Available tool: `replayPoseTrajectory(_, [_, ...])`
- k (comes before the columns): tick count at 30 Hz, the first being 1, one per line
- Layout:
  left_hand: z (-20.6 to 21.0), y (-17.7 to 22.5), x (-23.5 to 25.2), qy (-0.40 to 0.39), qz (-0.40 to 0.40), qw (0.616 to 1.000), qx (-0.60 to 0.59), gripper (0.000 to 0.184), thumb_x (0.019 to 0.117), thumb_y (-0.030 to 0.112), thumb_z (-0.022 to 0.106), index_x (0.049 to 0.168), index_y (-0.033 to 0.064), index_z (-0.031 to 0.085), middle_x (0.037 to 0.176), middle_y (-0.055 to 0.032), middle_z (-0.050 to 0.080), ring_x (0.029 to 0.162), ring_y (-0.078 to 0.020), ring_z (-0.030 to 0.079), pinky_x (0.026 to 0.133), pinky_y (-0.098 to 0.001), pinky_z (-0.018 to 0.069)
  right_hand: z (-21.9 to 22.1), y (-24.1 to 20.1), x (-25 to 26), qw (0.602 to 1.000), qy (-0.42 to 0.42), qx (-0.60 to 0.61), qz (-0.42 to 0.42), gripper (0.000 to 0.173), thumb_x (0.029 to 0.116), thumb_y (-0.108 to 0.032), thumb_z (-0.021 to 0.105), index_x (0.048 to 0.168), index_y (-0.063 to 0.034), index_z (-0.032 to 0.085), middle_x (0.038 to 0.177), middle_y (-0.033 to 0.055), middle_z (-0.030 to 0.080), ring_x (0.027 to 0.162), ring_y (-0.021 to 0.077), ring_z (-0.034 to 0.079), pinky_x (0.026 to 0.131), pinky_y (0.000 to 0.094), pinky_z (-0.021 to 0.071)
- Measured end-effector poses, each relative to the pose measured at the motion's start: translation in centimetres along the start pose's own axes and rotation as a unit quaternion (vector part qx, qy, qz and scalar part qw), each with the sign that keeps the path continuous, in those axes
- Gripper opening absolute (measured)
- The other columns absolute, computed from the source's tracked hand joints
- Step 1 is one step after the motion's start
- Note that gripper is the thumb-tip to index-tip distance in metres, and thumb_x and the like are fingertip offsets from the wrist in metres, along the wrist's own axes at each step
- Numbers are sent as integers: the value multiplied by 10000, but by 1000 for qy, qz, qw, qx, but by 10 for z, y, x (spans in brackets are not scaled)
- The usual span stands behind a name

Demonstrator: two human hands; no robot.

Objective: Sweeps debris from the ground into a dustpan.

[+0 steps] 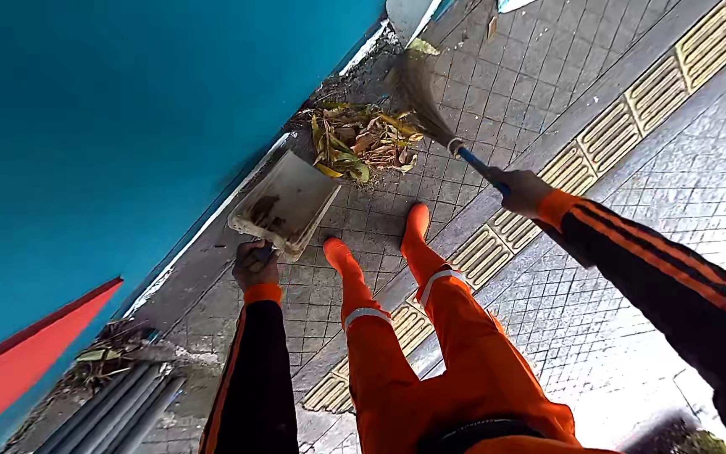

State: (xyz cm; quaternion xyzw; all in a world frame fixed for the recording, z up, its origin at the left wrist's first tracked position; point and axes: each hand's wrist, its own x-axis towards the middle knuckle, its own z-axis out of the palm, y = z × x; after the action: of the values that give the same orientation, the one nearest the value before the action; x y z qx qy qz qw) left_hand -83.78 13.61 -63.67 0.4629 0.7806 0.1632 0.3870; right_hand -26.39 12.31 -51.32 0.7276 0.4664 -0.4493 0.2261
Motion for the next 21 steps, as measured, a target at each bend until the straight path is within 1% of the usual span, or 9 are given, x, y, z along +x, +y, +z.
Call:
replayPoseTrajectory(1, [0, 0, -3, -5, 2, 1000, 0, 453, 748, -72, 811, 1167, -44, 641, 1110, -184, 702, 990, -209, 687, 893, -393, 569, 9, 8, -34, 1000, -8, 18, -9, 821, 798, 49, 724, 1551, -142, 457, 987, 263, 706, 859, 456, 695, 730, 674, 546])
replayPoseTrajectory(4, [5, 13, -2, -12, 21, 1000, -5, 441, 739, -75, 792, 1148, -84, 627, 1100, -207, 689, 974, -210, 677, 873, -371, 568, -13, 53, -118, 995, -30, 88, 37, 793, 888, 15, 679, 1596, -220, 409, 1029, 227, 707, 837, 368, 679, 768, 587, 544])
replayPoseTrajectory(6, [6, 20, -4, -10, 27, 1000, 5, 446, 732, -74, 795, 1142, -103, 622, 1103, -217, 692, 995, -202, 671, 901, -356, 552, -31, 93, -128, 990, 17, 106, 96, 747, 911, -15, 681, 1588, -205, 428, 1026, 262, 699, 796, 397, 670, 727, 613, 535])
replayPoseTrajectory(10, [9, 21, -2, -5, 41, 999, 4, 455, 718, -93, 783, 1138, -121, 611, 1104, -222, 692, 1008, -195, 674, 914, -343, 556, -88, 138, -17, 979, 94, 59, 172, 717, 907, 2, 711, 1563, -104, 443, 1192, 391, 630, 1061, 600, 615, 877, 766, 448])
replayPoseTrajectory(12, [10, 19, -6, -5, 53, 999, 5, 456, 708, -83, 778, 1131, -126, 612, 1091, -214, 689, 999, -180, 666, 908, -323, 548, -95, 148, 49, 984, 94, 48, 145, 669, 884, 11, 725, 1507, -68, 498, 1203, 377, 629, 1076, 580, 621, 895, 761, 461])
replayPoseTrajectory(14, [13, 19, -2, 2, 59, 998, 4, 455, 703, -72, 772, 1124, -128, 607, 1092, -202, 689, 998, -162, 665, 902, -313, 550, -80, 132, 69, 994, 47, 31, 91, 724, 848, 35, 731, 1519, -84, 489, 1133, 349, 654, 996, 539, 652, 842, 729, 494])
replayPoseTrajectory(16, [12, 21, -8, -9, 34, 999, 16, 456, 729, -68, 756, 1147, -128, 586, 1135, -215, 672, 1034, -185, 652, 911, -342, 550, -55, 113, 28, 999, -8, 13, 46, 811, 831, 42, 722, 1571, -114, 429, 1081, 309, 683, 975, 503, 667, 836, 701, 508])
replayPoseTrajectory(18, [13, 27, -8, -9, 25, 999, 17, 452, 733, -62, 746, 1150, -124, 584, 1132, -212, 669, 1029, -175, 647, 914, -331, 544, -40, 107, -43, 999, -20, 31, 27, 819, 842, 41, 709, 1581, -176, 432, 986, 244, 710, 840, 416, 691, 749, 637, 549])
replayPoseTrajectory(21, [14, 40, -6, -9, 9, 999, 37, 437, 747, -70, 751, 1150, -125, 591, 1099, -222, 677, 985, -192, 655, 887, -348, 549, -49, 112, -94, 993, -10, 101, 63, 778, 907, -10, 680, 1598, -242, 408, 986, 225, 703, 766, 355, 662, 712, 586, 536])
